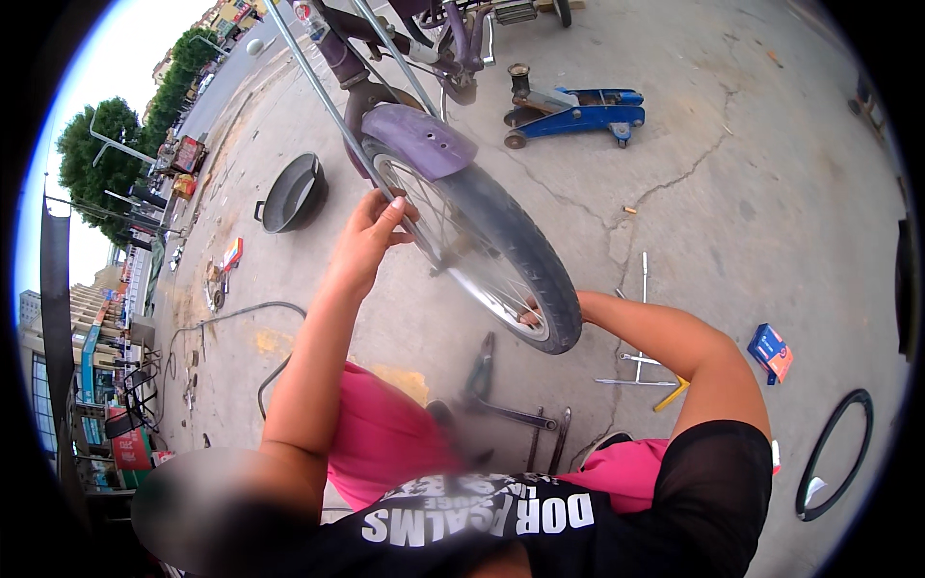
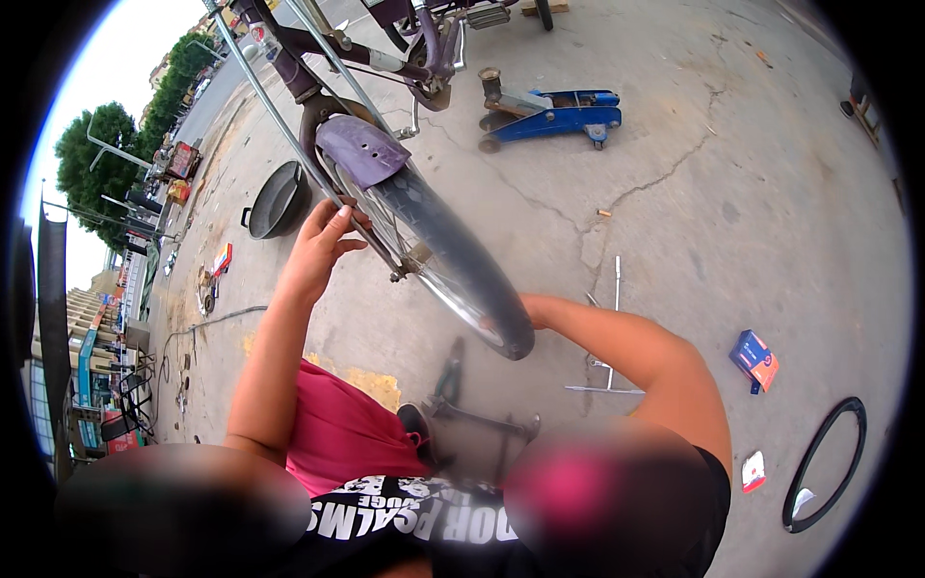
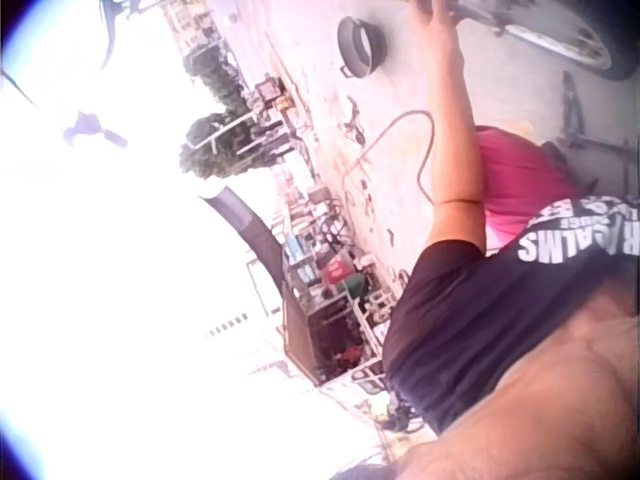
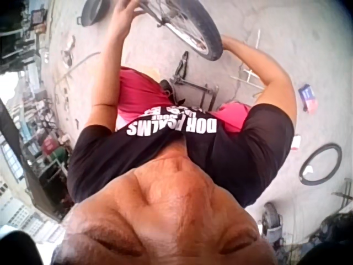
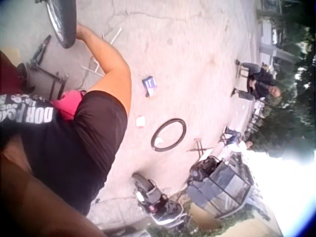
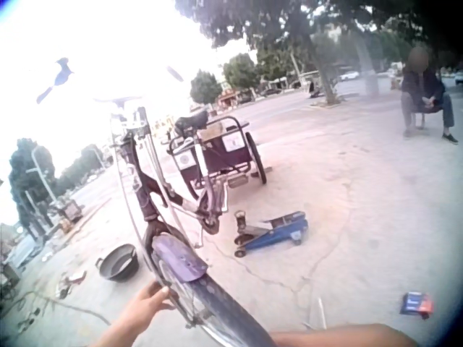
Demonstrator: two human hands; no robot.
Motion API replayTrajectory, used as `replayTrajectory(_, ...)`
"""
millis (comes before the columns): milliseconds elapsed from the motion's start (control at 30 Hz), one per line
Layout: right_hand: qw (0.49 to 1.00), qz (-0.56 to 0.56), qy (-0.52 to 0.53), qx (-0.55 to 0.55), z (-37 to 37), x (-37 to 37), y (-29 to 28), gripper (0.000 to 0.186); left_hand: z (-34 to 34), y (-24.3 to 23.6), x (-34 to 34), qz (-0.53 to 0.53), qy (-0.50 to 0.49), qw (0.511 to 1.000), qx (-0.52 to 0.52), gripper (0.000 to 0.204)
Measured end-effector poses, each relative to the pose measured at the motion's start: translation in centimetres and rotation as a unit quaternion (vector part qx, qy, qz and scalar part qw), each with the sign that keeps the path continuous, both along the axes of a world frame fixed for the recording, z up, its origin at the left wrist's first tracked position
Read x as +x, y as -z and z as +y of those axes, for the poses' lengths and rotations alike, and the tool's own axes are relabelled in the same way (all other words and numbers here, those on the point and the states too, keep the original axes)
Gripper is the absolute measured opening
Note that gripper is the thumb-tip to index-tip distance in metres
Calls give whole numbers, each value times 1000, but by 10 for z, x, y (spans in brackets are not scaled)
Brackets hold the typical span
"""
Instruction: The person sits on the ground and uses a wrench to tighten the axle nuts on a bicycle wheel. After securing the wheel, they use an air hose with a pressure gauge to inflate the tire.
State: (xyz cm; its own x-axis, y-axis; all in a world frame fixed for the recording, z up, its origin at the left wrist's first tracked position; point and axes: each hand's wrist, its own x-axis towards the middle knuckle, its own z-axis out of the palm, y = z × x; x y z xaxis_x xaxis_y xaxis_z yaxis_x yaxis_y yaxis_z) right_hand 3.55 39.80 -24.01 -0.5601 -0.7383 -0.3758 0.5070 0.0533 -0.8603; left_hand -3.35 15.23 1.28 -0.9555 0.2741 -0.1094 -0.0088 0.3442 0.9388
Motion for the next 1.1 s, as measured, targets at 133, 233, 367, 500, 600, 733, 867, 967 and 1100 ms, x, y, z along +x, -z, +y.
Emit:
replayTrajectory(133, 999, -33, 3, -11, 3, -5, -3, 42, 0, -2, -2, -2, -2, 1000, 6, 39)
replayTrajectory(233, 999, -52, 1, -13, 7, -8, -7, 43, 0, -4, -1, -4, -10, 1000, 9, 40)
replayTrajectory(367, 996, -91, 0, -3, 14, -3, -4, 44, 3, 2, -2, 0, -6, 1000, 6, 42)
replayTrajectory(500, 992, -125, 22, -20, 13, 0, -4, 45, 1, 1, -2, 6, -5, 1000, 6, 43)
replayTrajectory(600, 985, -152, 69, -43, 14, 4, -16, 41, 1, 0, -1, 2, -11, 1000, -1, 43)
replayTrajectory(733, 996, -79, 33, -8, 14, 9, -21, 38, 1, 1, -2, 2, -10, 1000, 3, 43)
replayTrajectory(867, 996, -86, 33, -19, 14, 6, -15, 38, 2, 0, -1, 3, -10, 1000, 2, 43)
replayTrajectory(967, 993, -106, 41, -32, 10, 7, -11, 39, 2, 1, -1, 3, -10, 1000, 0, 44)
replayTrajectory(1100, 993, -105, 38, -49, 9, 7, -14, 38, 1, 1, -2, 1, -12, 1000, -2, 44)
